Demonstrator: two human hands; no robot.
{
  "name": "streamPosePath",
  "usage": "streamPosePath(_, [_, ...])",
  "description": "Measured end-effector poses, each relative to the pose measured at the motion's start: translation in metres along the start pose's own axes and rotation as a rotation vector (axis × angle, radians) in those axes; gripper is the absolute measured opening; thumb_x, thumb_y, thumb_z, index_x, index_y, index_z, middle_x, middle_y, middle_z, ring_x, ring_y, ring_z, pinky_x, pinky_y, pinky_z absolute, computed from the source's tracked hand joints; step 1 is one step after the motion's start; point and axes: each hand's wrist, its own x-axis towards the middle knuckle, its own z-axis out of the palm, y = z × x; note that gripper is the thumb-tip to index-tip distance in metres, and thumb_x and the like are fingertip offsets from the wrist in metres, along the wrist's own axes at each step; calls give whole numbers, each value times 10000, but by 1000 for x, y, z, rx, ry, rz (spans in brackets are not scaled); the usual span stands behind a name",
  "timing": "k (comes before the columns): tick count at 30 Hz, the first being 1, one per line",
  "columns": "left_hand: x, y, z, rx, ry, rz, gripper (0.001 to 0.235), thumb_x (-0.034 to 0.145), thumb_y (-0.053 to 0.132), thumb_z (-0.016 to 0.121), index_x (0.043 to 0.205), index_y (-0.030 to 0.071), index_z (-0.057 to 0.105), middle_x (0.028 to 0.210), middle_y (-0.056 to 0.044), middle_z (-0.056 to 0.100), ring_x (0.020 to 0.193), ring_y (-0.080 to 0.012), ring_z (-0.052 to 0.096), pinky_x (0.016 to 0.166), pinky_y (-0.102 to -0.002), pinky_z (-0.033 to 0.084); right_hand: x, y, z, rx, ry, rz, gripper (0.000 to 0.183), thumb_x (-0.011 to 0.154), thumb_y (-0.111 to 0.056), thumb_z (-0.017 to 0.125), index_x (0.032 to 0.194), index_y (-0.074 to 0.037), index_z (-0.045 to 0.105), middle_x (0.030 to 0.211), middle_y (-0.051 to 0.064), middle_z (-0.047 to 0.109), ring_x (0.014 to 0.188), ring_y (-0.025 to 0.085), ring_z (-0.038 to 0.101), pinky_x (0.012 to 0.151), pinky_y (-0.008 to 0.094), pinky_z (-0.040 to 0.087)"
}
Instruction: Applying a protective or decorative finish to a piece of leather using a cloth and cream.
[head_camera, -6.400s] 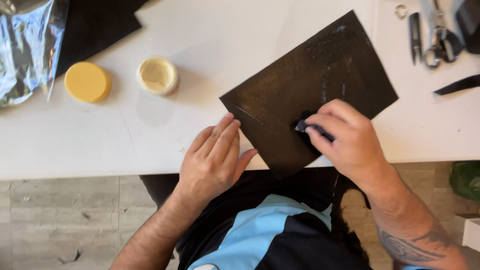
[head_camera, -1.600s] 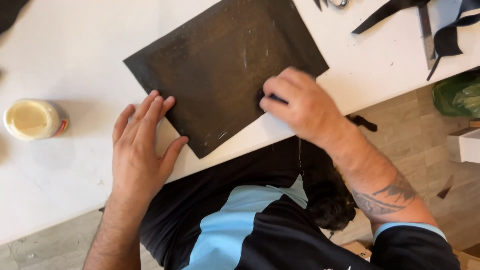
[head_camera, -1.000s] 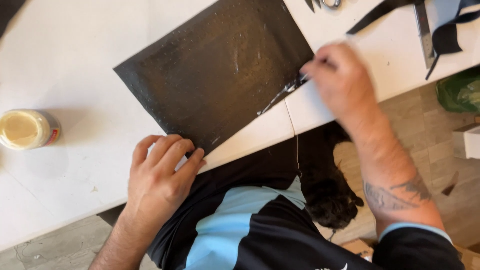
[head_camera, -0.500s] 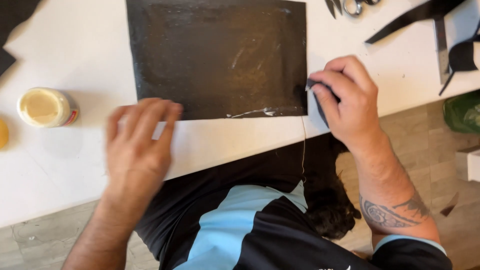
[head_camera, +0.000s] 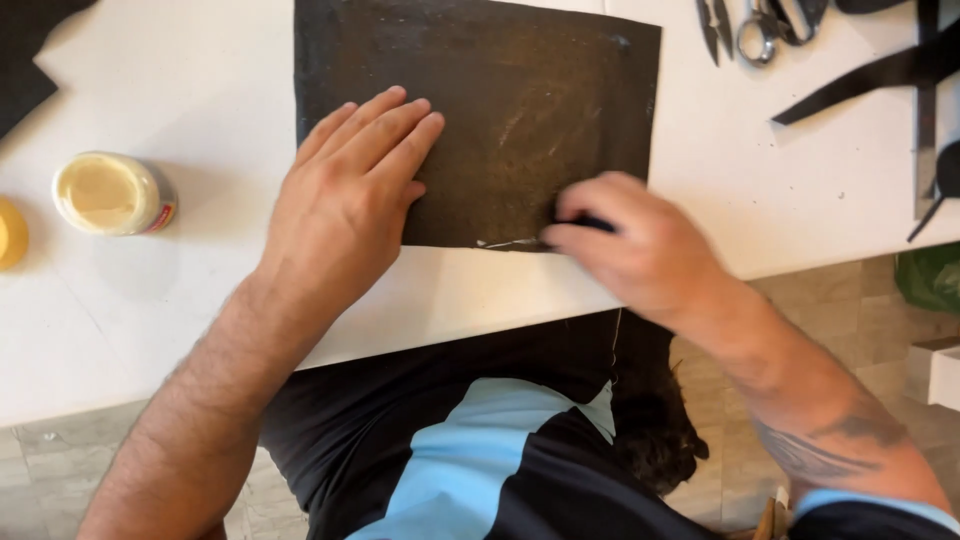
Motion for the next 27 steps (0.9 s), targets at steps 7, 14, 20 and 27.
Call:
streamPosePath(7, [-48,11,-22,-64,282,-73,198,1026,-113,587,1172,-52,707,1077,-158,715,1001,-355,696,865,-448,502,24,-18,15,-72,99,-194,78,952,17,750,995,70,712,982,215,632,846,311,635,735,367,590])
streamPosePath(14, [-64,9,-12,-78,348,-100,216,1012,-153,528,1122,-95,705,1046,-200,714,959,-380,704,834,-467,551,81,-34,47,-158,-22,-353,71,990,0,723,945,7,668,970,132,549,805,273,497,507,362,453])
streamPosePath(20, [-70,3,-11,-150,408,-89,191,1045,-122,523,1154,-101,679,1048,-205,707,958,-393,703,834,-475,556,-18,26,-20,-87,-171,-70,151,932,64,698,1021,-43,754,1040,167,665,953,313,647,829,391,587])
streamPosePath(27, [-76,6,-9,-167,461,-336,417,974,-232,396,1334,-97,559,1213,-247,631,1110,-392,642,987,-471,567,58,-25,35,-77,18,-205,177,962,134,678,1017,-9,766,1019,169,635,902,332,627,731,409,538])
